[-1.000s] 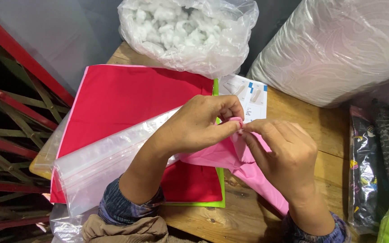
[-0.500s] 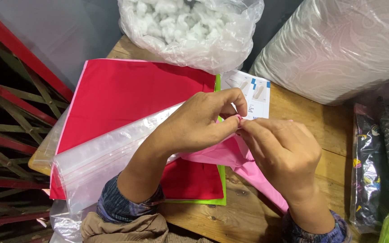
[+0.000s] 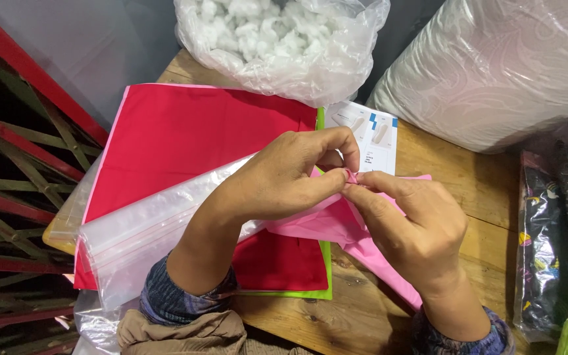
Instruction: Stuffing a pink fabric cushion cover with white polyester fiberfill at a workshop station.
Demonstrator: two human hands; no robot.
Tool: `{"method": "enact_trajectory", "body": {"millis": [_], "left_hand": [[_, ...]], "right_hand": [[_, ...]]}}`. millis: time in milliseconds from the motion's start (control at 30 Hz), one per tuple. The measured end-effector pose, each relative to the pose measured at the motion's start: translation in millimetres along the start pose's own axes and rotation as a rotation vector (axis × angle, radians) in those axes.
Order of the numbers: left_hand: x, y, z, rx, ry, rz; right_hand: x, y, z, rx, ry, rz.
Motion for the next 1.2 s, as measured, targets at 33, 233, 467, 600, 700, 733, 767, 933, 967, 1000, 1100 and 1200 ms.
{"method": "enact_trajectory", "body": {"millis": [33, 233, 467, 600, 700, 733, 767, 933, 967, 1000, 1100, 1200], "left_hand": [[0.8, 1.4, 0.4, -0.006, 0.003, 0.002], [2.8, 8.0, 2.1, -0.037, -0.016, 0.03], [4.9, 3.5, -0.4, -0.031, -0.01, 0.02], [3.2, 5.9, 1.2, -0.012, 0.042, -0.073], [-2.3, -5.3, 19.5, -0.016, 0.188, -0.128], [-4.5, -10.6, 30.9, -0.057, 0.31, -0.153], [-5.9, -17.7, 41.9, -0.056, 0.308, -0.154], [1.8, -83.8, 129.6, -1.019, 0.709, 0.359], [6.1, -105.1, 139.4, -1.018, 0.709, 0.357], [9.1, -131.6, 146.1, -1.065, 0.594, 0.413], [3.6, -138.9, 140.1, -1.101, 0.456, 0.414], [-6.6, -102.7, 97.0, -0.981, 0.378, 0.22]], "right_hand": [[-2.0, 1.1, -0.4, -0.048, -0.003, -0.039], [5.6, 13.9, 2.8, -0.208, -0.055, -0.32], [2.2, 10.1, 4.3, -0.311, -0.018, -0.268], [8.3, 0.9, 8.1, -0.135, 0.01, 0.02], [14.1, 5.1, 6.5, -0.038, -0.023, 0.134], [16.9, 7.3, 4.4, 0.028, -0.065, 0.189], [15.1, 11.3, 1.5, 0.03, -0.066, 0.188], [58.6, 66.3, -59.7, 0.307, -0.634, 0.07], [62.9, 69.3, -63.5, 0.31, -0.633, 0.069], [64.3, 72.0, -64.7, 0.256, -0.567, 0.034], [58.7, 76.4, -59.6, 0.194, -0.482, -0.031], [47.3, 71.4, -47.4, 0.161, -0.433, -0.112]]}}
Point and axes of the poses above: each hand's wrist, its own x-axis away from the middle knuckle, its own z-axis out of the back of the hand, y = z × x, the point moved 6 cm from there along -x, towards the middle knuckle, and after that the axes turned 13 degrees about y, right-handed, at the moved point
